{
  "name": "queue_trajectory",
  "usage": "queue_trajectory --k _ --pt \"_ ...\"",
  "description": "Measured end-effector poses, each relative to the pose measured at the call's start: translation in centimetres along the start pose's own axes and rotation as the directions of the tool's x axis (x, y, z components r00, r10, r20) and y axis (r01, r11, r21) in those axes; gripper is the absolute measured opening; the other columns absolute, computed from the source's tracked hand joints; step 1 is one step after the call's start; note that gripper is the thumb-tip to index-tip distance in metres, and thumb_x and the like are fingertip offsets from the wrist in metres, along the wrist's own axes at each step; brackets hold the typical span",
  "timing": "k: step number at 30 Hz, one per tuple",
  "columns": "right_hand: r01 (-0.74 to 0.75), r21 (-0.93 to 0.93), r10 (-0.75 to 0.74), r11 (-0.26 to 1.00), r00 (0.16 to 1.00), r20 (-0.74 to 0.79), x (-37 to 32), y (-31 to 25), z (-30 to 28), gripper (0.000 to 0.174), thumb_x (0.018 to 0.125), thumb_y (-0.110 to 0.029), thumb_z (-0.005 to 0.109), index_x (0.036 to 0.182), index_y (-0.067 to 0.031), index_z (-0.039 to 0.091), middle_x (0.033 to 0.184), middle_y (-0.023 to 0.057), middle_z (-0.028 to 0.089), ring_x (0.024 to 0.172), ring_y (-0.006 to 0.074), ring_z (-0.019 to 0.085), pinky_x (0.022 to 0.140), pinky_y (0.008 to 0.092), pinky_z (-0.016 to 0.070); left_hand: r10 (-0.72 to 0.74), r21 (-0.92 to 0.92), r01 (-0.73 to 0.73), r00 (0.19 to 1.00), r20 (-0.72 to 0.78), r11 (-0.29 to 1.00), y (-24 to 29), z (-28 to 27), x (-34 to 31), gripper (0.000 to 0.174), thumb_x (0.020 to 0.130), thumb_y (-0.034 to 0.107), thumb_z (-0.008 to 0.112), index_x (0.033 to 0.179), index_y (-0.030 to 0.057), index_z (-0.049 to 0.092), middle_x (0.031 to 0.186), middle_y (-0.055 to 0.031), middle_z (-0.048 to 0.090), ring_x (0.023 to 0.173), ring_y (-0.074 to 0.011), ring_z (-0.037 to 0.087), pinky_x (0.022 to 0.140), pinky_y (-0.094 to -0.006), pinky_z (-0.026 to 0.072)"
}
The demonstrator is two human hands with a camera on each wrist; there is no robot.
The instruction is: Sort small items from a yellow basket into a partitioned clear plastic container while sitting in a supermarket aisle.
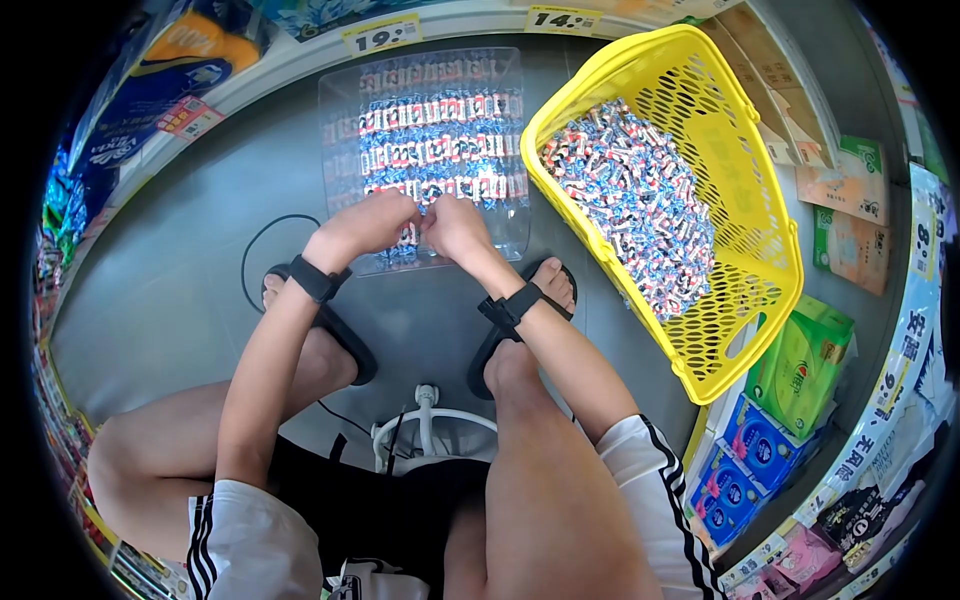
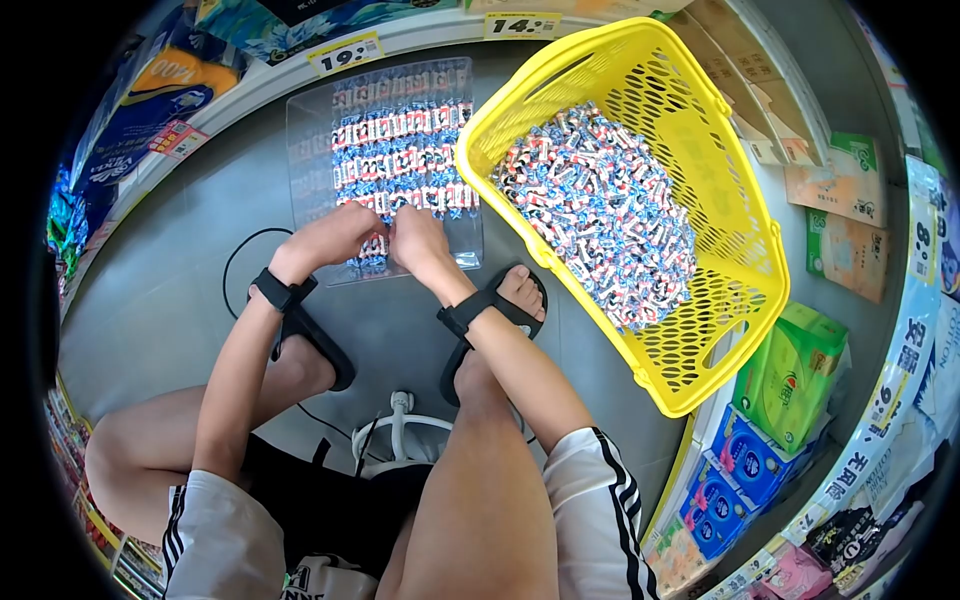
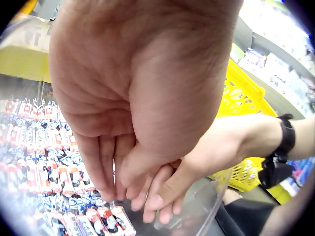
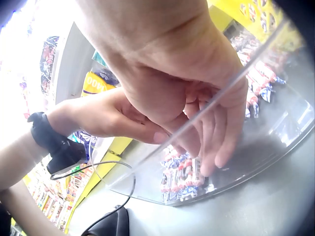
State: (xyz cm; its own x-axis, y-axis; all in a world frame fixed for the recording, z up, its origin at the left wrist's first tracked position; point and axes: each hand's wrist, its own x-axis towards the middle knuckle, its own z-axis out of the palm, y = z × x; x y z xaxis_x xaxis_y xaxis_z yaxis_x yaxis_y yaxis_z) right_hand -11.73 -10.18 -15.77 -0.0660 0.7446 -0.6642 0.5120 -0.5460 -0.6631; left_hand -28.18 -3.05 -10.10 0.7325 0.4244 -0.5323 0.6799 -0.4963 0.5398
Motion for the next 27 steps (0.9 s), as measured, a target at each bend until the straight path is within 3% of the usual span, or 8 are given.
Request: queue_trajectory --k 3,5,12,19,22,24,25,27 --pt "0.163 -0.134 -0.178 0.978 0.978 -0.108 -2.3 -0.3 -1.2 0.012 0.083 -0.003 0.073 0.095 -0.0018 0.075 0.098 0.0283 0.075 0.099 0.0466 0.073 0.087 0.0529 0.0587 0.042 -0.017 -0.042 0.999 -0.027 0.999 -0.1 -0.2 0.0 0.024 0.091 -0.001 0.064 0.111 0.0014 0.078 0.103 -0.0226 0.075 0.103 -0.0403 0.071 0.088 -0.0466 0.0558" --pt "0.245 -0.233 -0.297 0.941 0.929 -0.219 -4.6 -0.9 -2.4 0.020 0.086 -0.001 0.066 0.101 -0.0004 0.079 0.086 0.0241 0.075 0.084 0.0404 0.076 0.082 0.0450 0.0604 0.104 -0.047 -0.110 0.988 -0.110 0.993 1.0 -1.0 -0.5 0.022 0.092 0.001 0.065 0.110 0.0002 0.077 0.102 -0.0220 0.075 0.102 -0.0404 0.070 0.087 -0.0468 0.0558" --pt "0.197 -0.335 -0.292 0.921 0.920 -0.261 -13.2 -4.7 -7.9 0.020 0.087 -0.006 0.074 0.107 -0.0007 0.076 0.087 0.0234 0.075 0.085 0.0426 0.074 0.080 0.0480 0.0597 0.259 -0.124 -0.303 0.923 -0.283 0.945 8.8 -5.1 -1.6 0.014 0.094 0.006 0.067 0.104 -0.0036 0.071 0.098 -0.0196 0.072 0.093 -0.0412 0.068 0.084 -0.0476 0.0552" --pt "0.183 -0.314 -0.288 0.932 0.898 -0.332 -20.4 -6.2 -13.2 0.015 0.089 -0.006 0.075 0.103 -0.0004 0.075 0.084 0.0204 0.076 0.080 0.0375 0.076 0.075 0.0460 0.0597 0.327 -0.063 -0.352 0.912 -0.250 0.934 16.2 -8.8 -3.7 0.010 0.095 0.004 0.064 0.101 -0.0020 0.068 0.096 -0.0182 0.070 0.091 -0.0407 0.068 0.079 -0.0464 0.0554" --pt "0.174 -0.346 -0.307 0.922 0.872 -0.382 -21.6 -6.5 -15.2 0.012 0.089 -0.006 0.074 0.100 0.0004 0.075 0.082 0.0191 0.076 0.076 0.0349 0.076 0.072 0.0427 0.0596 0.347 -0.048 -0.375 0.893 -0.286 0.926 18.4 -9.3 -3.5 0.014 0.092 -0.002 0.062 0.106 -0.0017 0.066 0.098 -0.0174 0.069 0.092 -0.0414 0.067 0.080 -0.0465 0.0558" --pt "0.091 -0.348 -0.248 0.933 0.865 -0.437 -22.0 -6.6 -16.5 0.012 0.089 -0.006 0.074 0.099 0.0017 0.074 0.082 0.0199 0.076 0.076 0.0352 0.076 0.072 0.0422 0.0595 0.401 -0.072 -0.467 0.820 -0.408 0.881 19.6 -8.9 -2.8 0.028 0.086 -0.010 0.059 0.112 -0.0014 0.064 0.102 -0.0176 0.067 0.095 -0.0419 0.067 0.083 -0.0476 0.0556" --pt "0.151 -0.341 -0.311 0.928 0.818 -0.484 -21.9 -6.3 -16.9 0.006 0.088 -0.004 0.072 0.092 0.0015 0.073 0.075 0.0244 0.071 0.073 0.0431 0.072 0.072 0.0507 0.0589 0.405 -0.071 -0.469 0.821 -0.403 0.880 20.2 -8.9 -2.4 0.028 0.086 -0.010 0.059 0.112 -0.0014 0.064 0.102 -0.0176 0.067 0.095 -0.0419 0.067 0.083 -0.0476 0.0556" --pt "0.161 -0.339 -0.323 0.927 0.803 -0.501 -22.0 -5.9 -18.2 0.005 0.088 -0.003 0.071 0.091 0.0015 0.073 0.076 0.0245 0.071 0.074 0.0430 0.072 0.072 0.0502 0.0590 0.436 -0.024 -0.486 0.804 -0.405 0.874 21.4 -9.4 -1.7 0.040 0.079 -0.015 0.056 0.116 -0.0011 0.064 0.106 -0.0183 0.066 0.099 -0.0423 0.066 0.085 -0.0483 0.0551"
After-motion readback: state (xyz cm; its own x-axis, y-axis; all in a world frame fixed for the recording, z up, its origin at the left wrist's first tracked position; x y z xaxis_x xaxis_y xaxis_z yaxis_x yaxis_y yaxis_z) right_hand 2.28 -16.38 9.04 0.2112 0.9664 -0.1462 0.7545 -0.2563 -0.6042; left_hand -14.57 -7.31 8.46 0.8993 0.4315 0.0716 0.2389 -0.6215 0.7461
